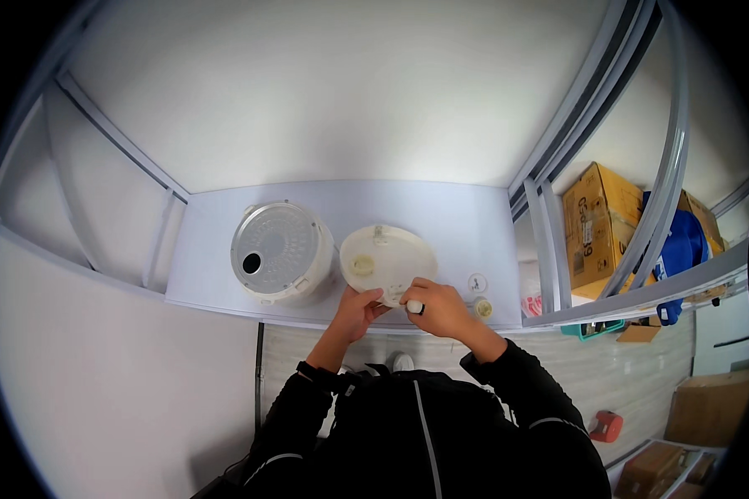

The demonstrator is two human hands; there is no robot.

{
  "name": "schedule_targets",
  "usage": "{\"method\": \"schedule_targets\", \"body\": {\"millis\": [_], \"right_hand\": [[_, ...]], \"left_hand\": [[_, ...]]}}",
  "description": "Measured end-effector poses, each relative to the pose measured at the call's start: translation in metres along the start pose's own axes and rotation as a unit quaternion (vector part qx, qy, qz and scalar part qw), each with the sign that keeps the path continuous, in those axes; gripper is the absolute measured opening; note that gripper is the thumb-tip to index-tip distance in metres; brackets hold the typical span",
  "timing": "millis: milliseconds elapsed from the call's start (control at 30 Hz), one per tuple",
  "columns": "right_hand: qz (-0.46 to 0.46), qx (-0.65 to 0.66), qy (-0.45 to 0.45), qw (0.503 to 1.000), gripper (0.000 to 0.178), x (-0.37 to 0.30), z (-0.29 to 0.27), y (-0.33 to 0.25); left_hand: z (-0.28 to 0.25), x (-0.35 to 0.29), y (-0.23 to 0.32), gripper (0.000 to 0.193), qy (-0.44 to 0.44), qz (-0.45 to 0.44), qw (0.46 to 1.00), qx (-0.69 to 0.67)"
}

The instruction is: The person uses a screwdriver to tighten screws on the lid of a white appliance, then flips the lid and continues to tighten screws on the underside. The person works methodically on each screw in sequence.

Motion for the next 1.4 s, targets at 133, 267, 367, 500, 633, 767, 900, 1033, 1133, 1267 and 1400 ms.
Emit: {"method": "schedule_targets", "body": {"millis": [133,267,367,500,633,767,900,1033,1133,1267,1400], "right_hand": [[-0.054,0.053,-0.008,0.997,0.024,-0.006,0.004,0.009],[-0.049,0.121,0.078,0.988,0.024,-0.018,-0.024,0.004],[-0.047,0.136,0.154,0.978,0.024,-0.026,-0.053,-0.002],[-0.047,0.132,0.232,0.963,0.022,-0.040,-0.083,-0.004],[0.002,0.193,0.259,0.947,0.017,-0.057,-0.090,0.005],[0.009,0.303,0.312,0.901,0.015,-0.073,-0.093,0.017],[-0.008,0.342,0.368,0.865,0.016,-0.090,-0.103,0.022],[-0.005,0.358,0.421,0.834,0.017,-0.104,-0.113,0.019],[-0.022,0.356,0.433,0.828,0.016,-0.110,-0.117,0.021],[-0.046,0.328,0.428,0.841,0.015,-0.121,-0.116,0.021],[-0.059,0.273,0.399,0.873,0.013,-0.140,-0.110,0.025]], "left_hand": [[-0.017,0.001,-0.018,0.066,0.018,-0.007,0.999,0.028],[-0.031,0.005,-0.036,0.071,0.031,-0.013,0.999,0.001],[-0.039,0.010,-0.047,0.073,0.051,-0.016,0.998,0.021],[-0.020,0.016,-0.045,0.070,0.099,-0.016,0.992,0.074],[-0.025,0.021,-0.051,0.067,0.156,-0.018,0.954,0.256],[-0.039,0.017,-0.045,0.077,0.180,0.019,0.886,0.426],[-0.019,-0.004,-0.026,0.084,0.233,-0.009,0.847,0.477],[0.008,-0.019,-0.001,0.084,0.269,-0.041,0.769,0.579],[0.028,-0.013,0.008,0.072,0.241,0.001,0.727,0.643],[0.069,0.006,0.000,0.043,0.150,0.081,0.708,0.685],[0.120,0.029,-0.022,0.026,0.002,0.116,0.706,0.698]]}}
Point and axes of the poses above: each hand's wrist, its own x-axis towards the middle knuckle, its own z-axis out of the palm, y = z × x, the point moved 5 cm from there along x, towards the middle knuckle, and after that the axes turned 11 degrees about -y, right-handed, at the moved point
